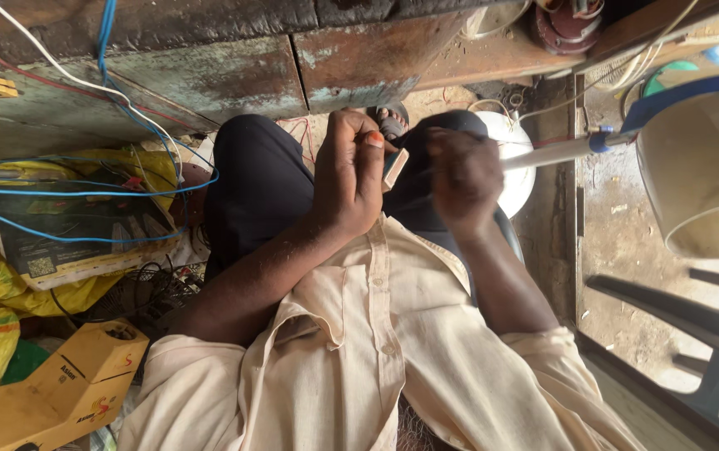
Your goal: The person sits cross-legged and uses a match to heat and manipulate a small wire or component. They repeatedly light matches and apply the flame to the wire while handling it with both hands.
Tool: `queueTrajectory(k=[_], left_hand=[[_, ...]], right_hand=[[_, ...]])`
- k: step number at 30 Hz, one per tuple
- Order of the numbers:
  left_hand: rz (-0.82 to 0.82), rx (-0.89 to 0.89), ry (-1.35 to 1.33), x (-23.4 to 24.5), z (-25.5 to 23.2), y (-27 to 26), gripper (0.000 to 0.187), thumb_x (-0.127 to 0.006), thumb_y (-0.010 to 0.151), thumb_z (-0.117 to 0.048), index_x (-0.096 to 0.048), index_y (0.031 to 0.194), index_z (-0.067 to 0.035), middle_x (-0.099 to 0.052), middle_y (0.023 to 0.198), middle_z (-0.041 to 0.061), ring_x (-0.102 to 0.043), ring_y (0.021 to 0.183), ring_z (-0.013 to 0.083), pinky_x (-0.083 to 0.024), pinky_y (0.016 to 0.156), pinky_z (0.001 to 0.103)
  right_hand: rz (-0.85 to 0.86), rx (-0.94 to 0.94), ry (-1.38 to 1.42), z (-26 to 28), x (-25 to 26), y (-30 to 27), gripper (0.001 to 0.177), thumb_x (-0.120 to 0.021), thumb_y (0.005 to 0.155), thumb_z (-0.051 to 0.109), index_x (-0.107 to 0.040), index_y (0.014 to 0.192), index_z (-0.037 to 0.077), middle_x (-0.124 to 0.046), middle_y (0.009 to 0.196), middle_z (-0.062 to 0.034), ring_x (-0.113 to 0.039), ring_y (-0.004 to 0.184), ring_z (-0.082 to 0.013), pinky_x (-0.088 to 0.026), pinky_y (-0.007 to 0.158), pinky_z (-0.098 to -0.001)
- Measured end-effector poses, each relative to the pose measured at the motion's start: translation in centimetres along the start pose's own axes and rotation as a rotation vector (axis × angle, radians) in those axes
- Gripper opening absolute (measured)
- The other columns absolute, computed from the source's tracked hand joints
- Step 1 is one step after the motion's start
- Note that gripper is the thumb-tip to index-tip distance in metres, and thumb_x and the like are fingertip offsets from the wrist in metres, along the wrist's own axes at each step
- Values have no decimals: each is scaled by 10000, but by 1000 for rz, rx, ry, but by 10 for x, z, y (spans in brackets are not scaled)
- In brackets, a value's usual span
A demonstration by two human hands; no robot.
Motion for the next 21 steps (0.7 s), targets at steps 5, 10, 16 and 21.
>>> queueTrajectory(k=[5, 10, 16, 21], left_hand=[[-14, 79, 30, 2, 10, 1, 118, -443, 1140, -131, -459, 1111, -17, -591, 951, 84, -605, 857, 193, -501, 817, 361], [12, 67, 7, -11, 12, 7, 109, -427, 1137, -124, -447, 1092, -27, -555, 978, 107, -579, 858, 197, -509, 810, 354], [9, -10, -1, -20, 3, 12, 112, -418, 1153, -129, -443, 1094, -38, -545, 978, 106, -569, 874, 203, -507, 824, 352], [-3, 26, 18, -18, 3, 13, 126, -424, 1136, -137, -450, 1087, -24, -534, 952, 113, -555, 827, 217, -485, 778, 355]], right_hand=[[-62, -42, 41, -23, 14, -32, 129, -728, 993, -84, -688, 1076, 7, -767, 1042, -147, -760, 1014, -265, -590, 912, -346], [-111, 9, 156, -8, 36, -36, 81, -717, 998, -36, -665, 1052, -4, -754, 1028, -146, -754, 992, -283, -600, 854, -344], [-42, 279, 56, 42, 45, -29, 114, -736, 980, -18, -631, 1017, 4, -749, 1054, -162, -731, 907, -270, -567, 778, -355], [-151, 259, 7, -2, 16, -7, 154, -745, 976, -107, -663, 1068, -14, -752, 1071, -126, -754, 992, -307, -595, 861, -370]])
Point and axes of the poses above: each hand's wrist, its own y-axis towards the middle knuckle, its own x-axis out of the back of the hand, z = x × y, the point moved 9 cm from there along y, towards the middle knuckle
